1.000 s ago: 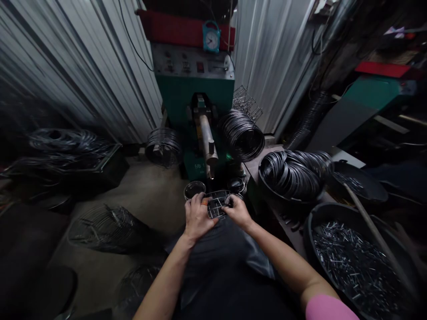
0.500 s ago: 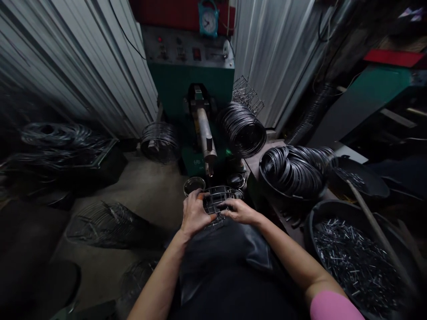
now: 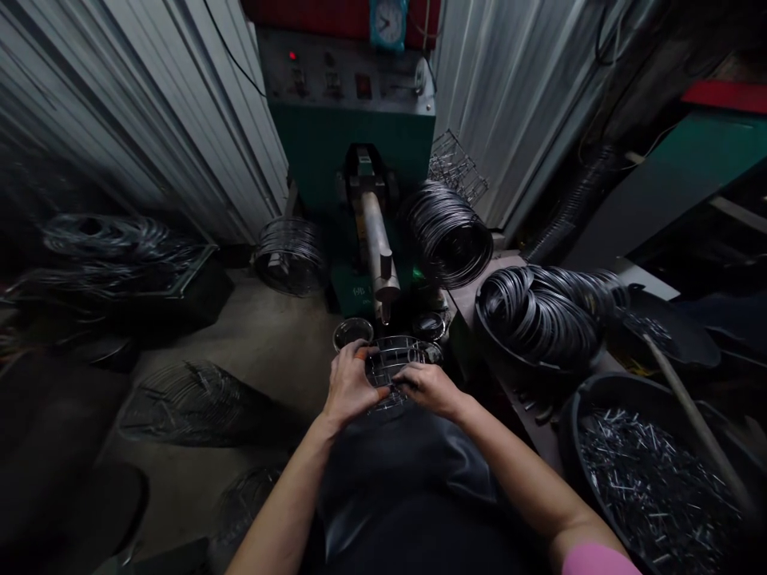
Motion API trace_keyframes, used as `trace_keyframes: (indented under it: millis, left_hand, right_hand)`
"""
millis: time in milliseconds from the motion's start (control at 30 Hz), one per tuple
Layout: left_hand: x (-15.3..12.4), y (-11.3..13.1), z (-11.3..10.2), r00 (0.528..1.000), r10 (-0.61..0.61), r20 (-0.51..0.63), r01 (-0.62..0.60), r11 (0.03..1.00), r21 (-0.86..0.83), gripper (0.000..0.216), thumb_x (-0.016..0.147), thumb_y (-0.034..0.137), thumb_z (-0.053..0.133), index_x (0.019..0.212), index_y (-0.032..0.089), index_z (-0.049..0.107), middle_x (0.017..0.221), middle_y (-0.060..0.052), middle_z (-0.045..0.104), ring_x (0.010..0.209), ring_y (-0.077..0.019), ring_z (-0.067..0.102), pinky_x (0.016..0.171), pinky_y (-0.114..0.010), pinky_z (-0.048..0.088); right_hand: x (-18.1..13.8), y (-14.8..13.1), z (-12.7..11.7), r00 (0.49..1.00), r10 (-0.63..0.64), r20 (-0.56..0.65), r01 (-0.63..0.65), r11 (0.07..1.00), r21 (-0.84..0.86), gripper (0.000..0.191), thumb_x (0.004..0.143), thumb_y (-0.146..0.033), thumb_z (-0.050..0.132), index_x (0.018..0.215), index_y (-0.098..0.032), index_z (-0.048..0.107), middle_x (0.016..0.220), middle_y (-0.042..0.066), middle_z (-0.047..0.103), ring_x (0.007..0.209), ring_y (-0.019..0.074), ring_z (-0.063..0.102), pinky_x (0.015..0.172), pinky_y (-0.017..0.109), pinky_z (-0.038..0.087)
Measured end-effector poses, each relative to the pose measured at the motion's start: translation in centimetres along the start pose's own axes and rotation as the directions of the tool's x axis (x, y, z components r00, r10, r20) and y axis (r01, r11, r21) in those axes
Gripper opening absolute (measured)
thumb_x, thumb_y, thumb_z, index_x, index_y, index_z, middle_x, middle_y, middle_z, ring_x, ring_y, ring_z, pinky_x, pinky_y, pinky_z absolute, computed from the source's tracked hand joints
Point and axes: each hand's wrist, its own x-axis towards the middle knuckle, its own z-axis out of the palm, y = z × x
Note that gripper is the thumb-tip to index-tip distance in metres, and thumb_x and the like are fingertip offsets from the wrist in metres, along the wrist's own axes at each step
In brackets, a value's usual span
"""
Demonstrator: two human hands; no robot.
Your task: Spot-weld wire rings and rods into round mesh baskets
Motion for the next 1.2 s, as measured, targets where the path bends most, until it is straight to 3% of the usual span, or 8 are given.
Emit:
trace_keyframes:
  millis: [400,700,933,1067,1200]
  left_hand:
    - [2.4,-2.3,0.7,0.992,0.082,-0.097,-0.089,0.994,-0.066,0.061,0.047,0.022,0.073,0.105,0.021,0.055,0.122,-0.01,0.05,0.116,-0.0307,0.046,0.096,-0.045,0.04]
    - [5.0,-2.6,0.1,0.995,0.082,-0.051,-0.087,0.992,-0.096,0.057,0.049,0.03,0.074,0.102,0.022,0.055,0.114,-0.007,0.054,0.11,-0.028,0.051,0.092,-0.04,0.045]
    - [4.8,-1.9,0.6,0.991,0.039,-0.125,-0.046,0.998,-0.051,0.055,0.052,0.025,0.071,0.104,0.02,0.055,0.118,-0.01,0.052,0.112,-0.0294,0.049,0.092,-0.04,0.044]
    - [6.1,-1.7,0.2,0.995,-0.023,-0.095,0.018,0.998,-0.06,0.054,0.051,0.024,0.072,0.102,0.02,0.055,0.113,-0.008,0.054,0.109,-0.028,0.051,0.091,-0.039,0.045]
    - [6.8,-1.5,-0.1,0.996,-0.066,-0.063,0.063,0.997,-0.051,0.055,0.052,0.031,0.074,0.102,0.02,0.055,0.111,-0.007,0.055,0.109,-0.0266,0.051,0.091,-0.038,0.045]
  right_hand:
    - [2.4,0.7,0.0,0.999,-0.019,-0.034,0.016,0.996,-0.092,0.023,0.079,-0.012,0.058,0.098,-0.021,0.066,0.096,0.006,0.069,0.086,0.0171,0.066,0.073,0.024,0.049]
    - [4.8,1.1,-1.0,0.999,-0.014,-0.051,0.008,0.993,-0.117,0.019,0.08,-0.013,0.057,0.096,-0.02,0.066,0.095,0.006,0.068,0.084,0.0167,0.065,0.072,0.023,0.048]
    - [4.4,1.1,-0.9,0.996,0.041,-0.079,-0.056,0.978,-0.199,0.029,0.079,-0.009,0.055,0.103,-0.022,0.065,0.1,0.006,0.068,0.089,0.0182,0.064,0.074,0.024,0.048]
    - [5.9,1.0,-1.6,0.994,0.09,-0.069,-0.103,0.969,-0.225,0.029,0.081,-0.009,0.051,0.103,-0.021,0.065,0.101,0.007,0.068,0.091,0.0196,0.064,0.075,0.025,0.048]
    - [5.8,0.8,-1.3,0.968,0.106,-0.23,-0.12,0.992,-0.049,0.025,0.081,-0.014,0.054,0.103,-0.021,0.065,0.11,0.008,0.065,0.096,0.0198,0.062,0.079,0.027,0.048]
